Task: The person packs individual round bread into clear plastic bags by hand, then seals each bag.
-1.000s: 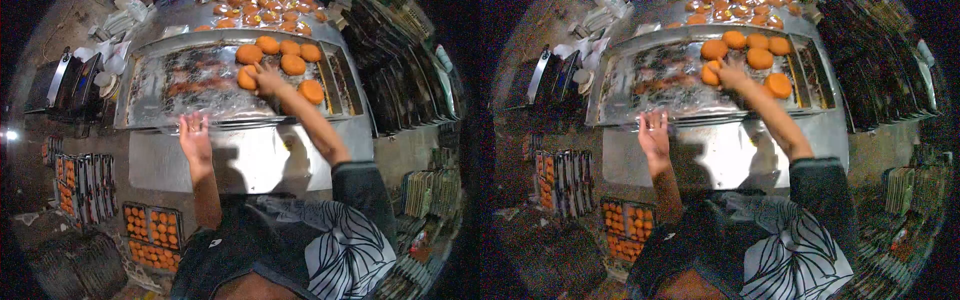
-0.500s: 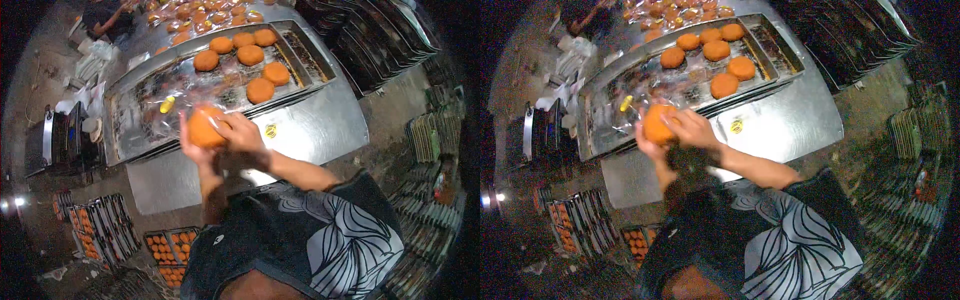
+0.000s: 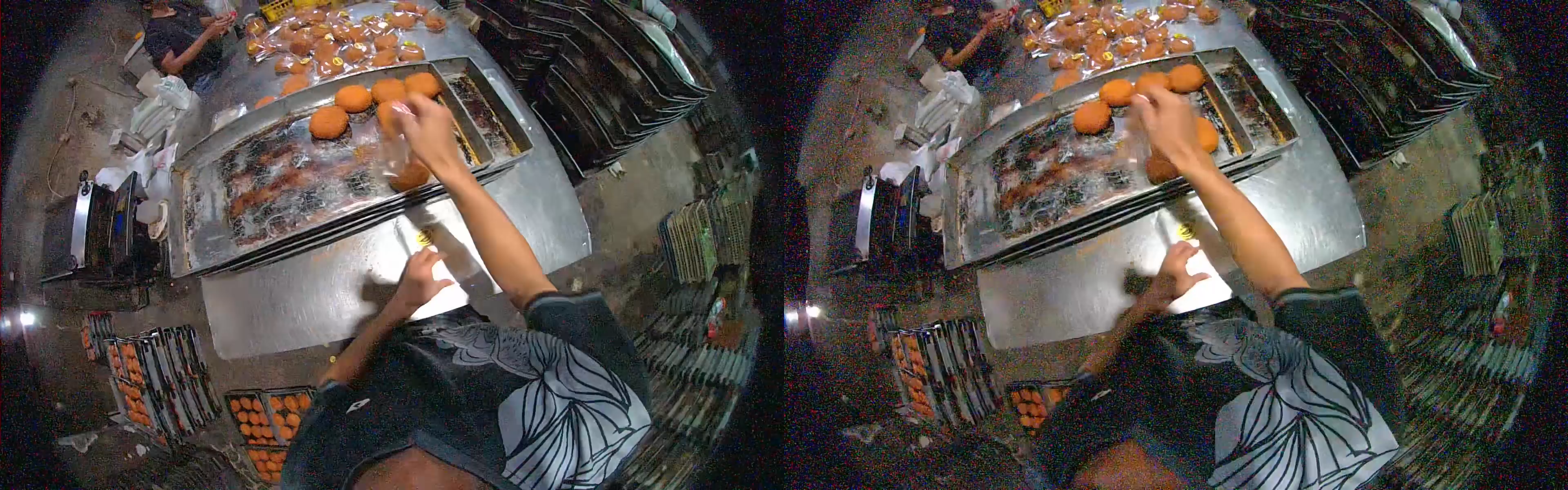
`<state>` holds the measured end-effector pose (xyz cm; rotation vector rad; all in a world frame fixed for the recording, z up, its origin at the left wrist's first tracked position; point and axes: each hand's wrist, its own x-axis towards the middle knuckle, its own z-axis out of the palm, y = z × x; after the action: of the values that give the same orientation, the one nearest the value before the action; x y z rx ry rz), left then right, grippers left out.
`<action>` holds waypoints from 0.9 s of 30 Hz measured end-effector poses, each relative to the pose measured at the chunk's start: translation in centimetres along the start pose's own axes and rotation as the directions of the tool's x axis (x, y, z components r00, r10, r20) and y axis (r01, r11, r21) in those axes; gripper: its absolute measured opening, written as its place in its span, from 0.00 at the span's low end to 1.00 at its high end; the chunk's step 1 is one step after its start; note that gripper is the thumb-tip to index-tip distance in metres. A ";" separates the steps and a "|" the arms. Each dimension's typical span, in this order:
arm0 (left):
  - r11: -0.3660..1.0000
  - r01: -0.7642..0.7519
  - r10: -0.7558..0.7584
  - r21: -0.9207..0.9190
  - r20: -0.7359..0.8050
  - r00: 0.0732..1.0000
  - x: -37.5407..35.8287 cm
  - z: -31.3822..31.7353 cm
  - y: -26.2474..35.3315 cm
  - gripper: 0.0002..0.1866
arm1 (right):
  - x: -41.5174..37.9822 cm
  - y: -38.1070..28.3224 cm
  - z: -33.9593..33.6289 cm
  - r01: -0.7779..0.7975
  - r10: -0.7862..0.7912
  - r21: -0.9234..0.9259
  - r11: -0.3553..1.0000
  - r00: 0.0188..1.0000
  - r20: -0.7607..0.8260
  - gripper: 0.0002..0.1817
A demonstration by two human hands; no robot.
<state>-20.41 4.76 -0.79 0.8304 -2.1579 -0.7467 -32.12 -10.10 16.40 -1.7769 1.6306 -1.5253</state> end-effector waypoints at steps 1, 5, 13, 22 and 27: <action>1.000 -0.008 0.006 0.023 0.100 0.995 -1.5 2.6 -2.2 0.23 | -0.2 0.3 0.4 0.010 -0.010 -0.006 1.000 1.000 0.003 0.15; 0.985 -0.169 0.169 -0.024 0.259 0.951 -3.6 6.7 -8.8 0.07 | -8.3 4.6 0.1 -0.002 -0.043 0.099 0.995 0.892 0.450 0.27; 0.368 0.628 -0.403 -0.686 0.491 0.772 1.2 1.3 -2.0 0.18 | -22.6 8.8 -5.2 -0.588 0.457 0.046 0.807 0.674 0.580 0.11; 0.857 0.361 -0.418 -0.368 -0.085 0.905 3.5 0.2 2.8 0.07 | -22.5 9.4 -4.9 -0.897 0.637 0.328 0.297 0.442 0.632 0.18; 0.727 0.263 -0.523 -0.634 -0.264 0.810 5.1 -1.6 4.6 0.12 | -12.8 3.5 -2.9 -0.412 0.360 0.869 -0.275 0.794 0.490 0.33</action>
<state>-23.51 3.48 5.43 1.0250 -1.2425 -1.2288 -33.88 0.85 8.63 -0.2083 0.3293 -1.4939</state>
